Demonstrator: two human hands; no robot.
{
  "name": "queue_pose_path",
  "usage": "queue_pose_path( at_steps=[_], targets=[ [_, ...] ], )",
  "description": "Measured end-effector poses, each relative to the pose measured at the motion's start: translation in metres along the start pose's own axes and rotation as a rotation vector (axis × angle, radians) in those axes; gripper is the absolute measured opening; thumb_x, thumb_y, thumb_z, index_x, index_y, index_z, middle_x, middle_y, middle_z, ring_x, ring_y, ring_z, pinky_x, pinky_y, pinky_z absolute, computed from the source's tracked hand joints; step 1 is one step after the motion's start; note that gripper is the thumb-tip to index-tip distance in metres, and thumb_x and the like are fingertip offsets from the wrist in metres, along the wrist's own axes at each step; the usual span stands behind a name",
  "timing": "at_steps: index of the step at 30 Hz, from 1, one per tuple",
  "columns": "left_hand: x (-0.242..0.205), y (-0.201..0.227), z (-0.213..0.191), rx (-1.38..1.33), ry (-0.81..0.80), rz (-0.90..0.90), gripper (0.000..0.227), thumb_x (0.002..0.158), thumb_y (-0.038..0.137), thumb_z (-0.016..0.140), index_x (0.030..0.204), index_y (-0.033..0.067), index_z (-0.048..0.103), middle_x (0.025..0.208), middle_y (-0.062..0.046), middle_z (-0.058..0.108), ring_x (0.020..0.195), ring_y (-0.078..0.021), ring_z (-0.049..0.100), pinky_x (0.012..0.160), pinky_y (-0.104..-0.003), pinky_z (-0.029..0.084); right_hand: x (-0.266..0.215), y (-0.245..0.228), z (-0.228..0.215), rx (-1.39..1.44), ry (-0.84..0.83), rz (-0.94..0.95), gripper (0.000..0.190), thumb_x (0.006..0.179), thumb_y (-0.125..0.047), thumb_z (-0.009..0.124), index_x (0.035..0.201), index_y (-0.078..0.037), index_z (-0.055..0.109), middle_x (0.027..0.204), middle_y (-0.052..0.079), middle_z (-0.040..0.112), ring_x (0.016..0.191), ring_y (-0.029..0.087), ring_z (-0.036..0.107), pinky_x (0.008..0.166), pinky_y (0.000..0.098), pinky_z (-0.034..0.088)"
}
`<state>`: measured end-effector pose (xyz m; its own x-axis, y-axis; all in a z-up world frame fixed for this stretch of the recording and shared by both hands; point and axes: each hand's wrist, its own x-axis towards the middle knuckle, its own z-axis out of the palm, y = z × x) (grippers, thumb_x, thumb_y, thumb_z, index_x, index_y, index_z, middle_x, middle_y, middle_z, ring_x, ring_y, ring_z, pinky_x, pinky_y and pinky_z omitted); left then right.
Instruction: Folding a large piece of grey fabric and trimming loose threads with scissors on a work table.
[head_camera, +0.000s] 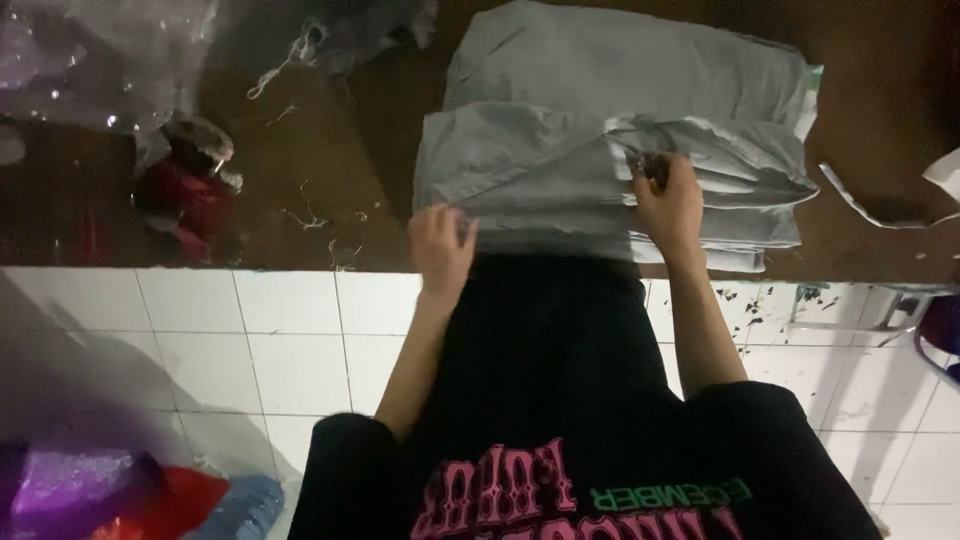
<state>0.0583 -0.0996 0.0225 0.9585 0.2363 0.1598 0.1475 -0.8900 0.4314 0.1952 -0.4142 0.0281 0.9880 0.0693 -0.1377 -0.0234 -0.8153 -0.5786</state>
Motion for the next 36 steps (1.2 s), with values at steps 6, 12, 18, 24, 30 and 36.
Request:
queue_pose_path(
  at_steps=[6, 12, 18, 24, 30, 36],
  targets=[
    [-0.003, -0.014, 0.044, 0.118, -0.108, -0.064, 0.019, 0.087, 0.017, 0.079, 0.097, 0.0149, 0.063, 0.095, -0.002, 0.059, 0.100, -0.0228, 0.059, 0.097, -0.044, 0.043, -0.025, -0.033, 0.032, -0.153, -0.171, -0.180, 0.028, 0.093, -0.024, 0.074, 0.113, -0.007, 0.065, 0.097, 0.017, 0.067, 0.093, 0.041, 0.069, 0.077, 0.0508, 0.056],
    [-0.010, -0.018, 0.033, -0.075, -0.097, -0.077, 0.015, 0.094, 0.014, 0.071, 0.105, 0.0133, 0.062, 0.100, -0.004, 0.063, 0.102, -0.0245, 0.060, 0.098, -0.044, 0.043, -0.034, -0.074, 0.098, -0.189, -0.255, -0.657, 0.025, 0.082, -0.036, 0.076, 0.087, -0.019, 0.060, 0.074, 0.001, 0.065, 0.066, 0.028, 0.069, 0.055, 0.0393, 0.053],
    [-0.015, -0.026, 0.036, -0.142, -0.074, -0.077, 0.012, 0.096, 0.015, 0.069, 0.105, 0.0140, 0.061, 0.095, -0.004, 0.064, 0.100, -0.0241, 0.063, 0.097, -0.044, 0.045, -0.022, -0.091, 0.129, -0.274, -0.273, -0.752, 0.016, 0.080, -0.031, 0.071, 0.082, -0.017, 0.062, 0.069, 0.002, 0.065, 0.058, 0.026, 0.066, 0.050, 0.0393, 0.050],
    [-0.021, -0.022, -0.007, -0.629, -0.049, -0.311, 0.011, 0.107, 0.015, 0.056, 0.112, 0.0063, 0.057, 0.098, -0.020, 0.064, 0.098, -0.0458, 0.063, 0.086, -0.050, 0.050, -0.015, -0.111, 0.104, -0.240, -0.429, -0.668, 0.015, 0.089, -0.028, 0.071, 0.083, -0.015, 0.066, 0.072, 0.003, 0.067, 0.064, 0.027, 0.067, 0.053, 0.0368, 0.050],
    [-0.031, -0.094, -0.036, -1.247, 0.160, -0.841, 0.011, 0.109, 0.019, 0.054, 0.114, 0.0083, 0.054, 0.103, -0.008, 0.058, 0.093, -0.0203, 0.064, 0.087, -0.039, 0.054, -0.012, -0.104, 0.067, -0.070, -0.418, -0.476, 0.027, 0.089, -0.025, 0.075, 0.106, -0.005, 0.069, 0.084, 0.013, 0.071, 0.073, 0.034, 0.070, 0.062, 0.0433, 0.054],
    [-0.001, -0.052, -0.047, -0.332, 0.047, -0.491, 0.027, 0.106, 0.007, 0.060, 0.132, 0.0085, 0.056, 0.131, -0.013, 0.055, 0.127, -0.0326, 0.054, 0.103, -0.051, 0.050, -0.015, -0.115, 0.080, -0.073, -0.364, -0.484, 0.023, 0.091, -0.028, 0.077, 0.098, -0.009, 0.066, 0.083, 0.012, 0.070, 0.072, 0.033, 0.070, 0.061, 0.0415, 0.055]
  ],
)
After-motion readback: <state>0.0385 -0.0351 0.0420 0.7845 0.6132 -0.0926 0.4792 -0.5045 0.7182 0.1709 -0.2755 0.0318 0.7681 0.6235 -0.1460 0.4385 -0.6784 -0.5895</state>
